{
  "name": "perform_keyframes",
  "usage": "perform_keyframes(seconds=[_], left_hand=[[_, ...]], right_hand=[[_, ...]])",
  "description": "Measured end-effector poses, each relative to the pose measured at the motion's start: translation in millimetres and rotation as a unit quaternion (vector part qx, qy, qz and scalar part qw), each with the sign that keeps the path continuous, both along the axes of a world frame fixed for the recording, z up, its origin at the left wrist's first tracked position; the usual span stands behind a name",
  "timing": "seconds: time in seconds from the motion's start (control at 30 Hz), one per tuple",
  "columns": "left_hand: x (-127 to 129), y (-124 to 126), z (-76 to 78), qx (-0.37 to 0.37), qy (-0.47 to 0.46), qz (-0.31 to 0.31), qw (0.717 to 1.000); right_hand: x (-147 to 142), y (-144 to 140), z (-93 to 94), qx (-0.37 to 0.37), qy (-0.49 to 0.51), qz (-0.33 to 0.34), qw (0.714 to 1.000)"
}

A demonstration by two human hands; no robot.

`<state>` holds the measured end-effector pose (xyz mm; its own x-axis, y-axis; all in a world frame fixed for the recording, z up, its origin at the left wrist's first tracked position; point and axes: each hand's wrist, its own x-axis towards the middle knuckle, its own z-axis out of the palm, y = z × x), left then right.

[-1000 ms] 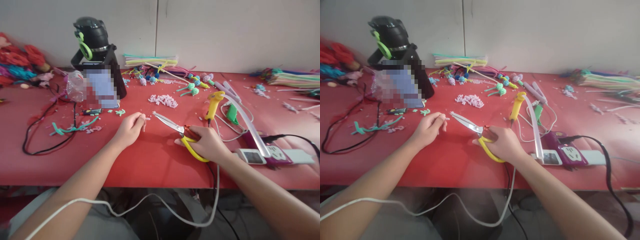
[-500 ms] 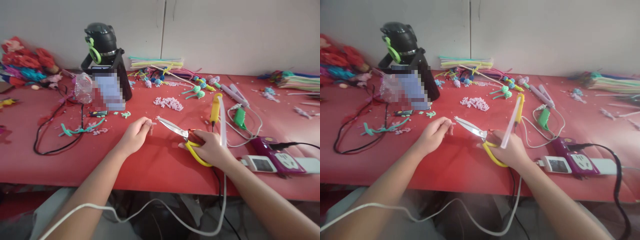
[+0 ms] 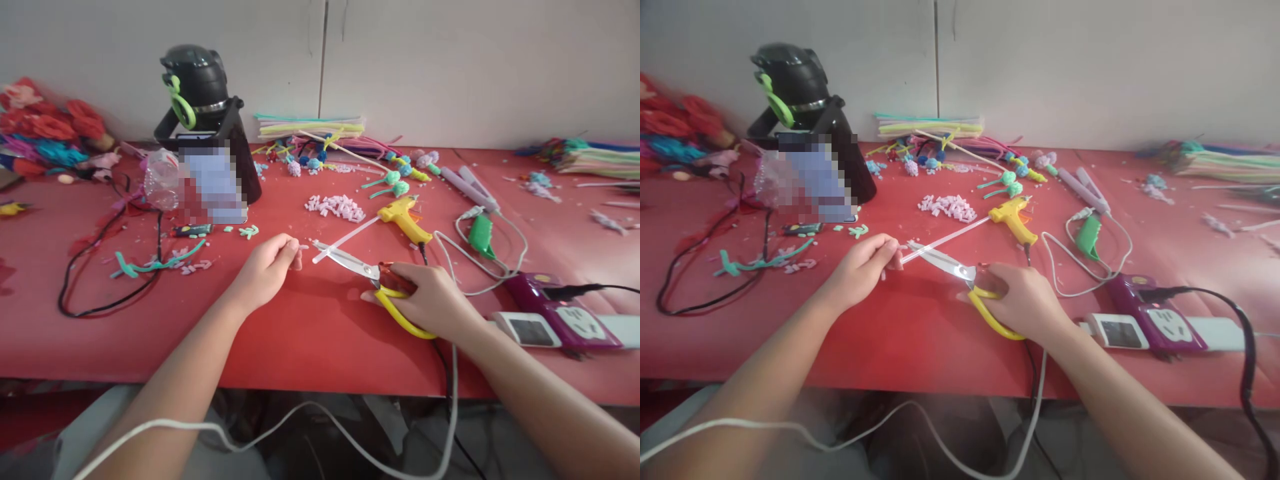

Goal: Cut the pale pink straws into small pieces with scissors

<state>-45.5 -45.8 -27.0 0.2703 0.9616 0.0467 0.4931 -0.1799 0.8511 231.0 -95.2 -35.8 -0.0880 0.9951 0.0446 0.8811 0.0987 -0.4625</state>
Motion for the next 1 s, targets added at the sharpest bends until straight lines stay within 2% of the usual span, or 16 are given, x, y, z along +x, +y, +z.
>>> perform_keyframes(seconds=[0.17,0.43,1.0], left_hand=[[1.9,-1.7,1.4,-0.006,0.007,0.004,1.000],[1.2,0.2,-0.1,0.010,0.023,-0.007,1.000],[4.0,-0.2,2.8,0.014,0.040,-0.024,0.999]], right_hand=[[3.2,0.9,-1.4,0.007,0.013,-0.032,0.999],[-4.8,2.3,7.4,-0.034,-0.090,-0.012,0.995],[-2.6,2.8,2.2,-0.015,-0.072,-0.017,0.997]])
